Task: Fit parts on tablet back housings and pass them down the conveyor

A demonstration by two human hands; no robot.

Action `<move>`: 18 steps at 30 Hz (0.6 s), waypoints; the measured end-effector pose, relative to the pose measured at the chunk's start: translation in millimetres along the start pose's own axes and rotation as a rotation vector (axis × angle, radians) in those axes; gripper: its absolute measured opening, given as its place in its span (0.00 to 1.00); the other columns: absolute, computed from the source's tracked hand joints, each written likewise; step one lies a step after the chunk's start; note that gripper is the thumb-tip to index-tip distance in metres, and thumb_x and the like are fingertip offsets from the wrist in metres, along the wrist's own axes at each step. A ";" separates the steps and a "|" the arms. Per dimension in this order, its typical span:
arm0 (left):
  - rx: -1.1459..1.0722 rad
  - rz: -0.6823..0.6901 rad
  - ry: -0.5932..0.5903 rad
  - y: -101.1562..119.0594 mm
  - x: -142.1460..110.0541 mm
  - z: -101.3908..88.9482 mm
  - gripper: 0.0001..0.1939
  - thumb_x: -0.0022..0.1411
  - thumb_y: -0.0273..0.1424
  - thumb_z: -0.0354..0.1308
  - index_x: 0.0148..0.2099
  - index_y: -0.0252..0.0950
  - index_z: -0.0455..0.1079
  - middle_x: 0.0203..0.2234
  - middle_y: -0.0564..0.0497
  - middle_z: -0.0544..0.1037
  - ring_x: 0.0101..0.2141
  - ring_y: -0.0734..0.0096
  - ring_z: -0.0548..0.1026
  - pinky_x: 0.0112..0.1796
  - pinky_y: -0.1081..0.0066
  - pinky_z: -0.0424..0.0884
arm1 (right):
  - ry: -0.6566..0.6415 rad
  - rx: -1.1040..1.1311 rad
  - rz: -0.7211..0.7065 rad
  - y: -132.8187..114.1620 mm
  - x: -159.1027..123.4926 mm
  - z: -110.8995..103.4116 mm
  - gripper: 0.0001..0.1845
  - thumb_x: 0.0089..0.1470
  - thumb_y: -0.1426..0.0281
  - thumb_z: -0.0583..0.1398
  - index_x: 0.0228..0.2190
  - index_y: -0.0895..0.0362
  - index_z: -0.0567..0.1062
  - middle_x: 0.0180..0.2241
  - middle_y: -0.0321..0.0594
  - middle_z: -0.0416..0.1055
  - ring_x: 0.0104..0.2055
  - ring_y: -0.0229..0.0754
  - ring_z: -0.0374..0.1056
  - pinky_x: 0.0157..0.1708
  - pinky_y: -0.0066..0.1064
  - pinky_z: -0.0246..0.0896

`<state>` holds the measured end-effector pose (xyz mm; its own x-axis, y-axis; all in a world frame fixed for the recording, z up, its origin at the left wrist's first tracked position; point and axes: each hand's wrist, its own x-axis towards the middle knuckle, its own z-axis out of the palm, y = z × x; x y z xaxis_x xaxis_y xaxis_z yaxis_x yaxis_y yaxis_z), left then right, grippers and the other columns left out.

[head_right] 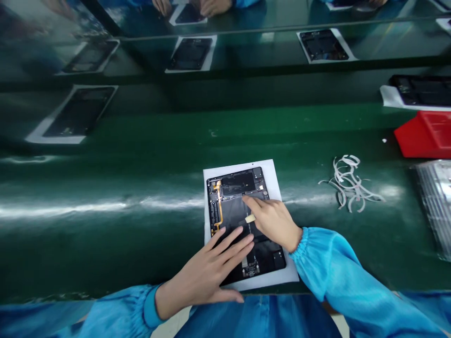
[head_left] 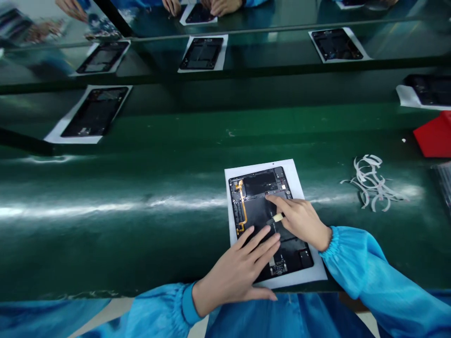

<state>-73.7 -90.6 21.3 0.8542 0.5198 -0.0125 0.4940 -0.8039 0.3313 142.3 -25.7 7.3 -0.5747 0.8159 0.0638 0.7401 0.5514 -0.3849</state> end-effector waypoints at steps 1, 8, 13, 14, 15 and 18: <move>0.004 0.016 -0.004 1.1 -1.2 -0.1 0.44 0.61 0.58 0.43 0.68 0.31 0.51 0.63 0.44 0.61 0.63 0.50 0.56 0.61 0.56 0.51 | 0.005 0.000 0.000 0.0 0.0 0.3 0.31 0.46 0.85 0.50 0.53 0.58 0.67 0.37 0.39 0.78 0.34 0.39 0.73 0.33 0.27 0.64; 0.046 0.074 -0.025 2.6 -6.3 4.1 0.45 0.57 0.61 0.45 0.68 0.37 0.53 0.64 0.42 0.60 0.62 0.45 0.58 0.59 0.51 0.54 | 0.002 0.014 0.002 0.4 -0.7 0.9 0.32 0.46 0.86 0.50 0.53 0.58 0.67 0.40 0.40 0.78 0.35 0.39 0.74 0.35 0.28 0.65; 0.062 0.076 -0.042 3.8 -4.4 3.7 0.46 0.56 0.62 0.45 0.68 0.38 0.53 0.64 0.41 0.59 0.62 0.42 0.57 0.58 0.48 0.55 | 0.020 0.042 -0.006 -0.5 -1.7 2.9 0.32 0.46 0.86 0.49 0.53 0.58 0.67 0.44 0.40 0.76 0.36 0.39 0.74 0.35 0.28 0.67; 0.048 0.075 -0.047 4.6 -3.7 3.7 0.46 0.56 0.62 0.45 0.68 0.38 0.53 0.64 0.41 0.59 0.62 0.42 0.57 0.59 0.47 0.55 | 0.038 0.061 -0.016 -0.3 -2.4 3.7 0.32 0.45 0.86 0.49 0.53 0.58 0.67 0.46 0.40 0.76 0.38 0.39 0.74 0.36 0.28 0.67; 0.028 0.075 -0.049 5.4 -3.6 4.0 0.46 0.56 0.62 0.45 0.67 0.38 0.53 0.64 0.42 0.60 0.62 0.43 0.57 0.59 0.47 0.55 | 0.071 0.084 -0.025 0.4 -3.2 4.4 0.33 0.45 0.86 0.49 0.52 0.58 0.67 0.47 0.40 0.75 0.40 0.39 0.74 0.38 0.28 0.68; -0.074 -0.057 0.027 6.1 -11.0 6.5 0.35 0.62 0.54 0.49 0.66 0.45 0.54 0.66 0.44 0.55 0.64 0.44 0.54 0.58 0.44 0.58 | 0.238 0.124 0.004 5.8 -6.4 4.8 0.30 0.47 0.85 0.49 0.52 0.58 0.67 0.49 0.42 0.73 0.44 0.40 0.73 0.41 0.28 0.68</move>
<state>-79.0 -103.2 17.3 0.8200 0.5724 -0.0083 0.5275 -0.7499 0.3992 148.6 -28.6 0.2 -0.4626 0.8443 0.2706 0.6858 0.5342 -0.4942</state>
